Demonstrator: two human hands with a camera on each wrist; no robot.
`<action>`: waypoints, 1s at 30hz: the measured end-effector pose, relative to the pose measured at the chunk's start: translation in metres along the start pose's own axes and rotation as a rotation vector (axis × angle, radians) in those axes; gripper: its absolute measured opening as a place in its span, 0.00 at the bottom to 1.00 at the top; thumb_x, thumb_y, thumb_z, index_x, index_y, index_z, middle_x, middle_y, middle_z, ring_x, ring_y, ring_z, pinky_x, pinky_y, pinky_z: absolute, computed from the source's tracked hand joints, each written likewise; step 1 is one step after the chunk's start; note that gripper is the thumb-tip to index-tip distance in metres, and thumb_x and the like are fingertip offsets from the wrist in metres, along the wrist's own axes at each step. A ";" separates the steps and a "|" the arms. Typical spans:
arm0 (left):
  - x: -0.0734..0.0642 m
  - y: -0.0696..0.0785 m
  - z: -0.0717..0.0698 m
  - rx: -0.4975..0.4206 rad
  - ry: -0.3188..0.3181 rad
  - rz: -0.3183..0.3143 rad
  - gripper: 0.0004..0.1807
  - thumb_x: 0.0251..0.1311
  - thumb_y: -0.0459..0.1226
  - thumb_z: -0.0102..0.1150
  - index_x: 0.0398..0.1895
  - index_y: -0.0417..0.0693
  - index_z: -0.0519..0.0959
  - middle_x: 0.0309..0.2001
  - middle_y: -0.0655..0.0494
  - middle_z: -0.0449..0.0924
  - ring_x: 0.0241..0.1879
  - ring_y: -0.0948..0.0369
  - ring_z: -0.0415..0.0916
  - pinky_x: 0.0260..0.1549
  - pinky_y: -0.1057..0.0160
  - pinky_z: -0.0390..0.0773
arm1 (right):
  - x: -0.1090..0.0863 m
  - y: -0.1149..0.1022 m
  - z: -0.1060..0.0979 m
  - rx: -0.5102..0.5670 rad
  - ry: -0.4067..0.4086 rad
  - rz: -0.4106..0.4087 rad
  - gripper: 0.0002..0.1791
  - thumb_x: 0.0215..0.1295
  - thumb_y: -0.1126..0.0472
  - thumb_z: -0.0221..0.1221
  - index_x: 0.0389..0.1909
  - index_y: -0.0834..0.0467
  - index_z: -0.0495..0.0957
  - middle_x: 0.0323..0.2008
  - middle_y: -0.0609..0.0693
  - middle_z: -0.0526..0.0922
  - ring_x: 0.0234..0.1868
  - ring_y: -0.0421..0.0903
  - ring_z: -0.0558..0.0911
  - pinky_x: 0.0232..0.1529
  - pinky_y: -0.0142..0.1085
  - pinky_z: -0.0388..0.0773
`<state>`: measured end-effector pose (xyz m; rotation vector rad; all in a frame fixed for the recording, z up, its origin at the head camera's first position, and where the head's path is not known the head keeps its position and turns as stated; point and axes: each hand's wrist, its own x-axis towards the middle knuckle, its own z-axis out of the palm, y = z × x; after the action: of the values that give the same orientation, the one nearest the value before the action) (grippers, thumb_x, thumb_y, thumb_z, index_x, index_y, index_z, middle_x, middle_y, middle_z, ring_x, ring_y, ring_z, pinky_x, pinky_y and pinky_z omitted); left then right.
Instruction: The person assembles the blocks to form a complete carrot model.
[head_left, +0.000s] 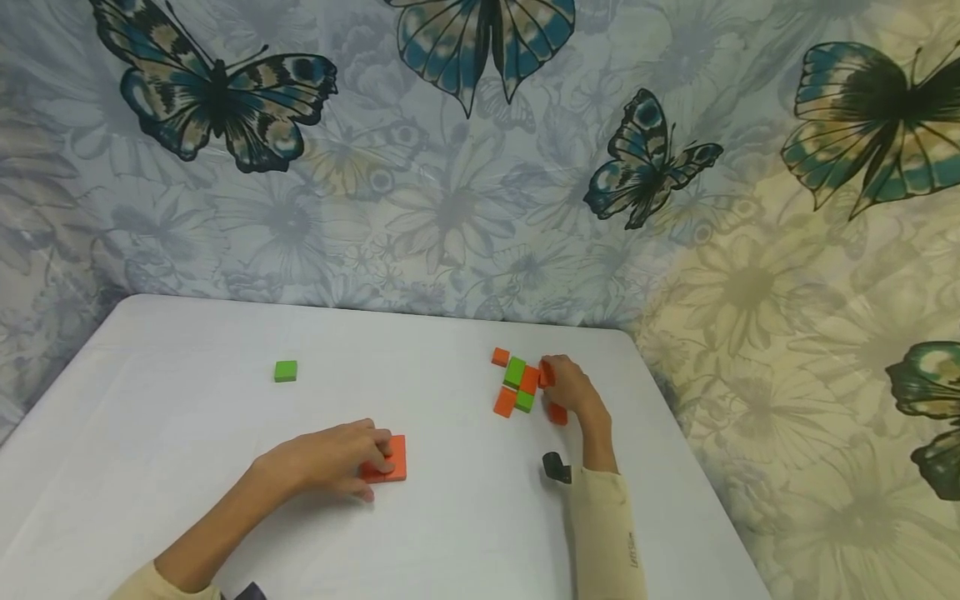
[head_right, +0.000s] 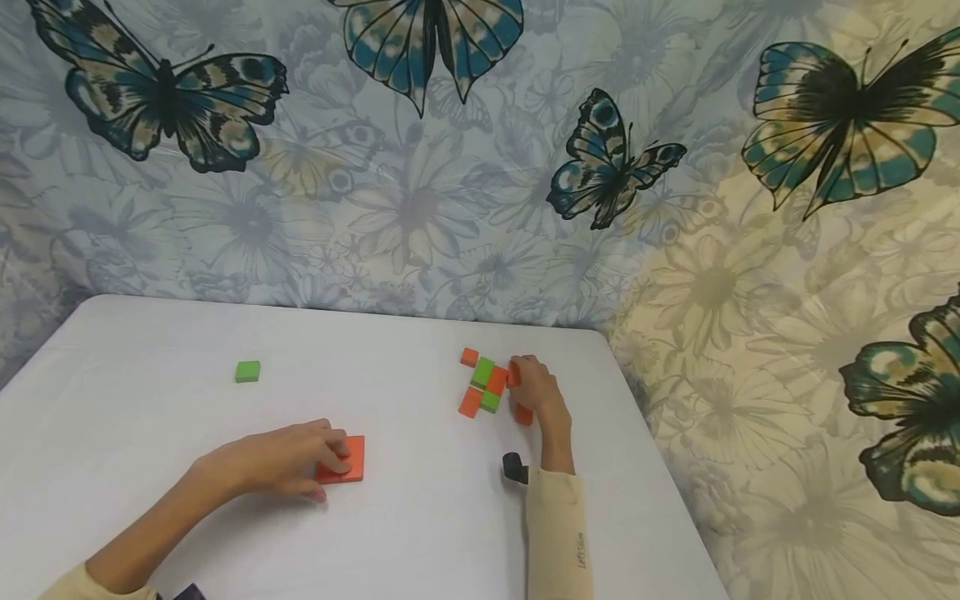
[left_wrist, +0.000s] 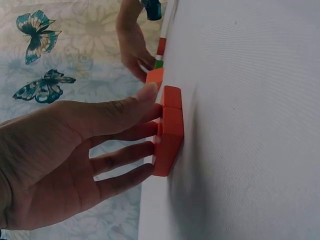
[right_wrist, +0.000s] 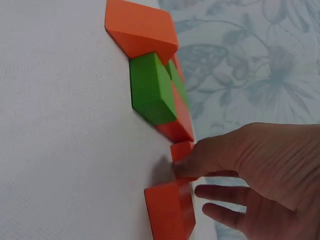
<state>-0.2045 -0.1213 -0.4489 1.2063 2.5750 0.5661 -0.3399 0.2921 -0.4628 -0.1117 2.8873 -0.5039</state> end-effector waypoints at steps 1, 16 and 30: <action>0.000 0.001 -0.001 -0.001 -0.001 0.000 0.21 0.54 0.45 0.80 0.52 0.57 0.90 0.47 0.69 0.80 0.46 0.68 0.72 0.46 0.69 0.79 | -0.001 0.000 0.000 -0.008 0.005 0.001 0.35 0.64 0.70 0.63 0.73 0.65 0.69 0.72 0.67 0.71 0.71 0.66 0.73 0.73 0.62 0.69; -0.001 0.006 -0.003 0.013 0.009 0.000 0.19 0.55 0.40 0.79 0.51 0.56 0.91 0.47 0.67 0.81 0.47 0.65 0.74 0.47 0.68 0.80 | -0.021 -0.004 -0.018 -0.079 0.240 -0.064 0.33 0.61 0.64 0.70 0.65 0.70 0.74 0.62 0.70 0.77 0.62 0.67 0.77 0.67 0.61 0.76; 0.004 0.003 0.005 0.003 0.064 0.026 0.09 0.56 0.36 0.78 0.41 0.56 0.93 0.42 0.67 0.80 0.42 0.67 0.70 0.43 0.70 0.78 | -0.041 -0.053 -0.038 -0.018 0.220 -0.289 0.32 0.56 0.66 0.75 0.63 0.69 0.77 0.58 0.63 0.81 0.59 0.61 0.79 0.64 0.56 0.79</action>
<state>-0.2036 -0.1150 -0.4524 1.2446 2.6168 0.6162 -0.3065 0.2594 -0.4018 -0.5126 3.1077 -0.5708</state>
